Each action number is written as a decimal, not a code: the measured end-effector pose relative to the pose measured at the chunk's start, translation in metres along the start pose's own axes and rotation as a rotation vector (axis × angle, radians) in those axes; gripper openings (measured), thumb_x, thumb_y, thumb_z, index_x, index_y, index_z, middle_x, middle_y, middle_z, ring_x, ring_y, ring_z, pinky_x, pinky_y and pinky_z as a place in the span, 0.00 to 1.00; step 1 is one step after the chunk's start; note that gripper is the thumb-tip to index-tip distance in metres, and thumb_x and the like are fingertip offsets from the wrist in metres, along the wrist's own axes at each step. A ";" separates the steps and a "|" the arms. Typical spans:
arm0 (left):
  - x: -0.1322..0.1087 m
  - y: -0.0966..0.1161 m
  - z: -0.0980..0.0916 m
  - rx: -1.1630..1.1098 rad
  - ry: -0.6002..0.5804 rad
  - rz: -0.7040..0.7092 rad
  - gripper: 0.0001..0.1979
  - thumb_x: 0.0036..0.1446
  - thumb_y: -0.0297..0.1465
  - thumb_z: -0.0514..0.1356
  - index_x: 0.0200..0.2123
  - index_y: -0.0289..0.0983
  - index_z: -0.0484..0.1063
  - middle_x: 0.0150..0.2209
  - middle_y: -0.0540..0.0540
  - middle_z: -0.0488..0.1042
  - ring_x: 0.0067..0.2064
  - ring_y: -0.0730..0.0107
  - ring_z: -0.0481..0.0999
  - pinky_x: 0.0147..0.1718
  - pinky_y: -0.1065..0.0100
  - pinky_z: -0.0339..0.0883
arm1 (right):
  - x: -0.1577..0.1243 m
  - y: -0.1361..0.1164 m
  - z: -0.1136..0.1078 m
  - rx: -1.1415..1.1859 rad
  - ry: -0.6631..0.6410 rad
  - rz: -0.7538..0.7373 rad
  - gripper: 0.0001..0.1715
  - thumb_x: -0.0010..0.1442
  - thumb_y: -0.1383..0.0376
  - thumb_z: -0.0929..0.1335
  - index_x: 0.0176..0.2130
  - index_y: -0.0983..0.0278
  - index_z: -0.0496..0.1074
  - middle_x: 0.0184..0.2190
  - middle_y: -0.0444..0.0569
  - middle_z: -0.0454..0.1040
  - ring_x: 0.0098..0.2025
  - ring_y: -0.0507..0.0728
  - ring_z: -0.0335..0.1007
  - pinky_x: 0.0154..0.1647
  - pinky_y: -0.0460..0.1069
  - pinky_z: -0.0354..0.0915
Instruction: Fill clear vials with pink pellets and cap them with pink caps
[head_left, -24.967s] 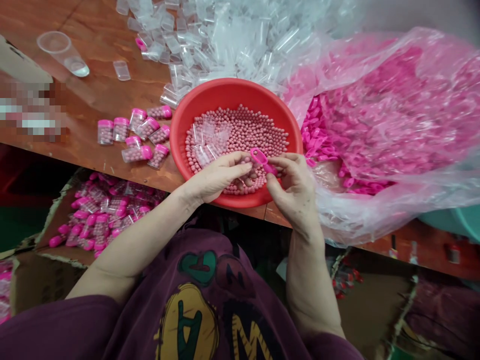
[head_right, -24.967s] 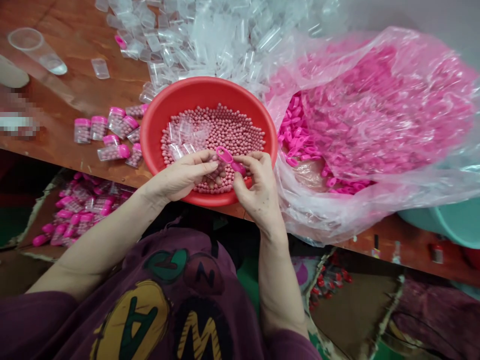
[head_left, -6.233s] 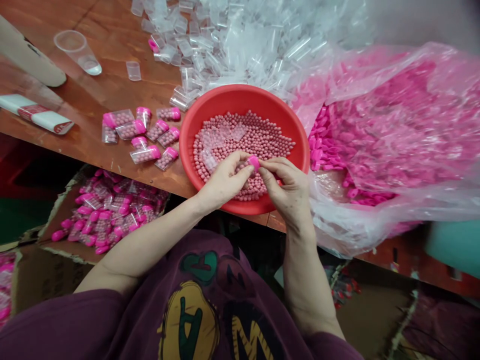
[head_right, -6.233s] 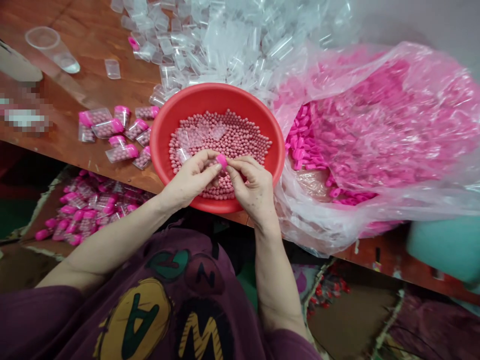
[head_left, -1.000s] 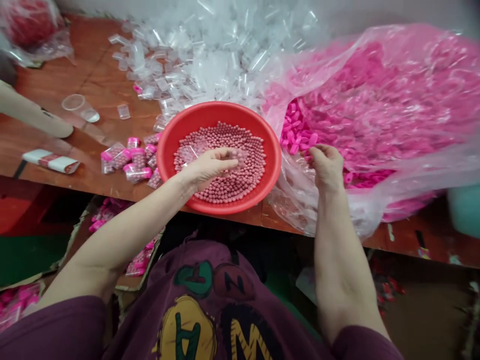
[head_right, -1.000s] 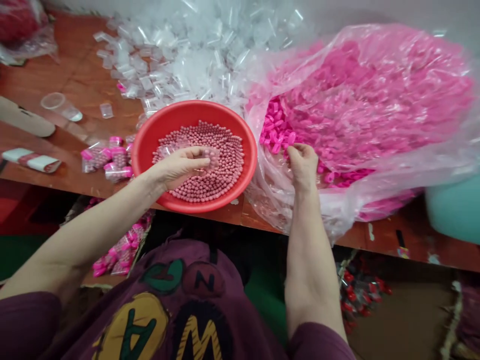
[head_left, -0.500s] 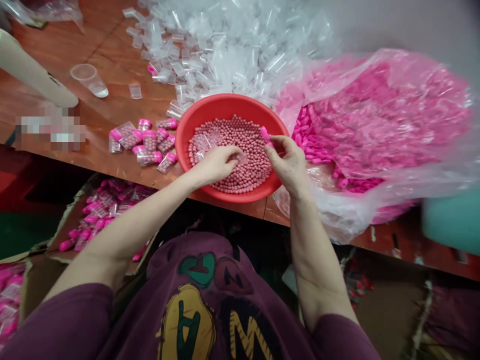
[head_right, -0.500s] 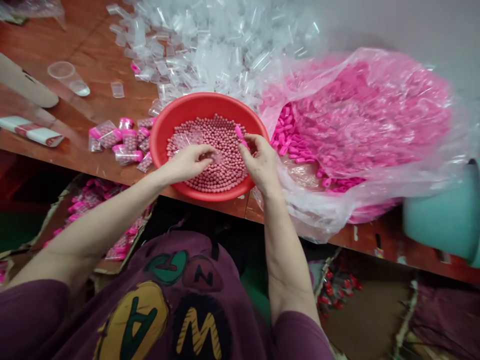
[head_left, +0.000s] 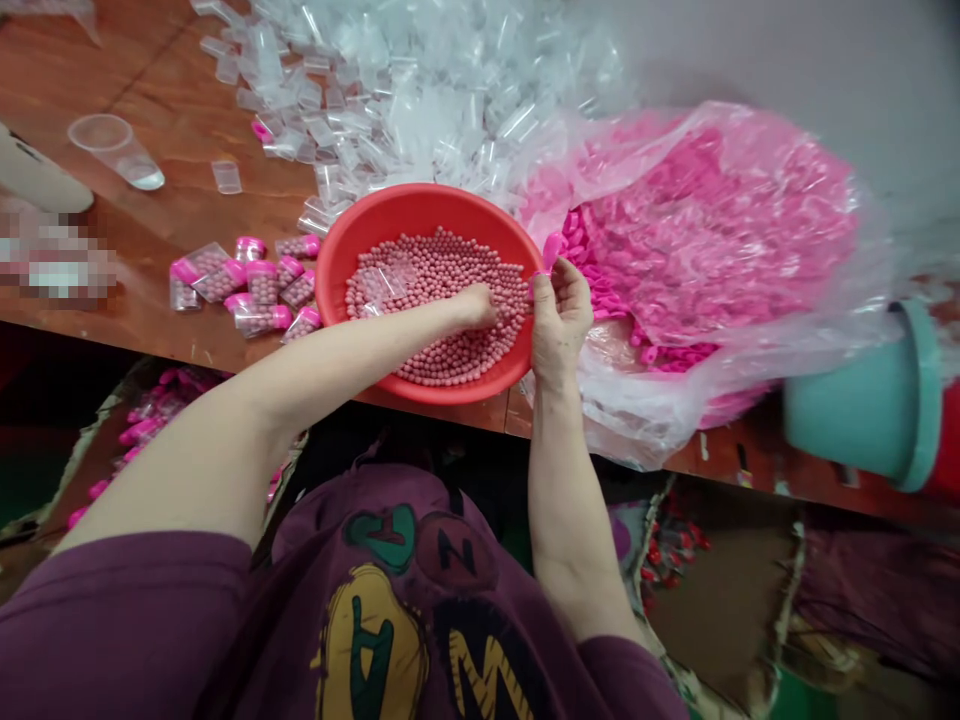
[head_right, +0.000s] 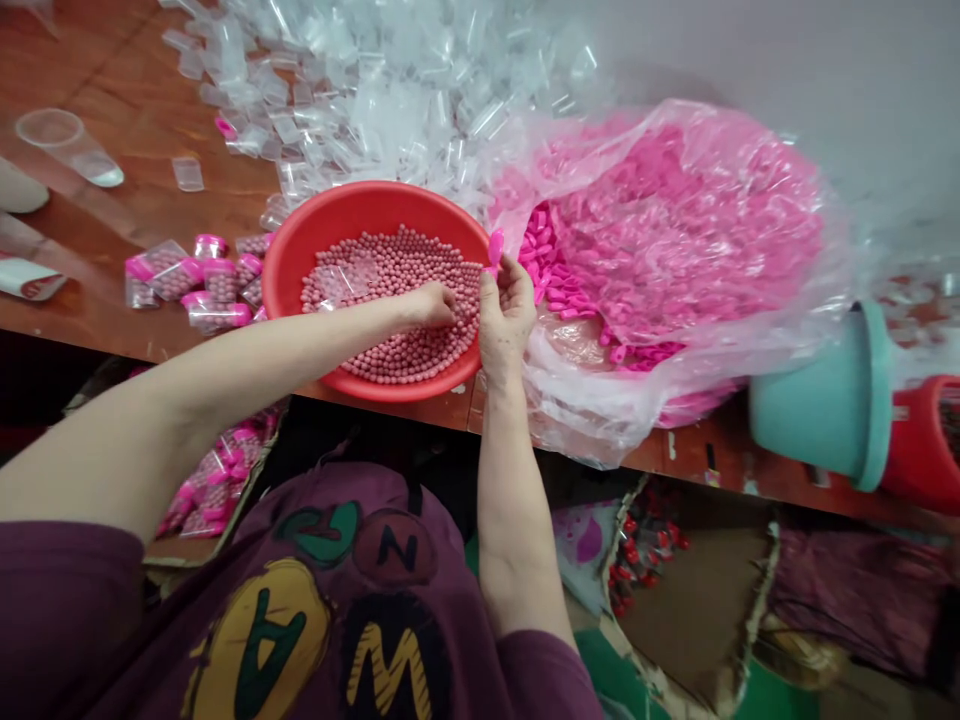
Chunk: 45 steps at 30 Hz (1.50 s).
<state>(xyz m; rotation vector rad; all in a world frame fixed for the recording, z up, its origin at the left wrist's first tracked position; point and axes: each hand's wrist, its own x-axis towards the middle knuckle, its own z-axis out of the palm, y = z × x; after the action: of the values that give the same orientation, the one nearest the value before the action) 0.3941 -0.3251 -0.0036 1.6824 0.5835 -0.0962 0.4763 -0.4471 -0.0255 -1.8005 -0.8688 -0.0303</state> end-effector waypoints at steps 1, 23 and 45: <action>-0.003 0.001 -0.005 -0.018 0.016 -0.024 0.10 0.50 0.25 0.72 0.28 0.38 0.73 0.21 0.50 0.72 0.33 0.64 0.77 0.39 0.62 0.75 | 0.001 0.002 -0.001 -0.005 0.002 0.006 0.34 0.75 0.46 0.60 0.71 0.58 0.65 0.62 0.58 0.76 0.65 0.64 0.76 0.67 0.64 0.74; -0.121 -0.021 -0.023 -1.081 0.193 0.118 0.08 0.61 0.16 0.64 0.42 0.31 0.77 0.38 0.48 0.82 0.34 0.73 0.84 0.40 0.67 0.79 | -0.021 -0.069 0.006 0.341 -0.214 0.049 0.17 0.64 0.48 0.78 0.46 0.55 0.83 0.42 0.44 0.85 0.41 0.55 0.81 0.49 0.54 0.81; -0.123 -0.028 -0.021 -0.913 0.190 0.131 0.11 0.60 0.19 0.66 0.46 0.32 0.80 0.44 0.44 0.84 0.36 0.77 0.79 0.40 0.72 0.73 | -0.024 -0.067 -0.012 0.246 -0.306 -0.141 0.06 0.68 0.61 0.75 0.46 0.55 0.84 0.45 0.45 0.86 0.48 0.57 0.83 0.55 0.56 0.80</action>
<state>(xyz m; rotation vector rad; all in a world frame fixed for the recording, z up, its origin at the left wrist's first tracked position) 0.2704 -0.3425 0.0228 0.8346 0.5378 0.3804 0.4253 -0.4601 0.0235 -1.5328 -1.1630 0.2567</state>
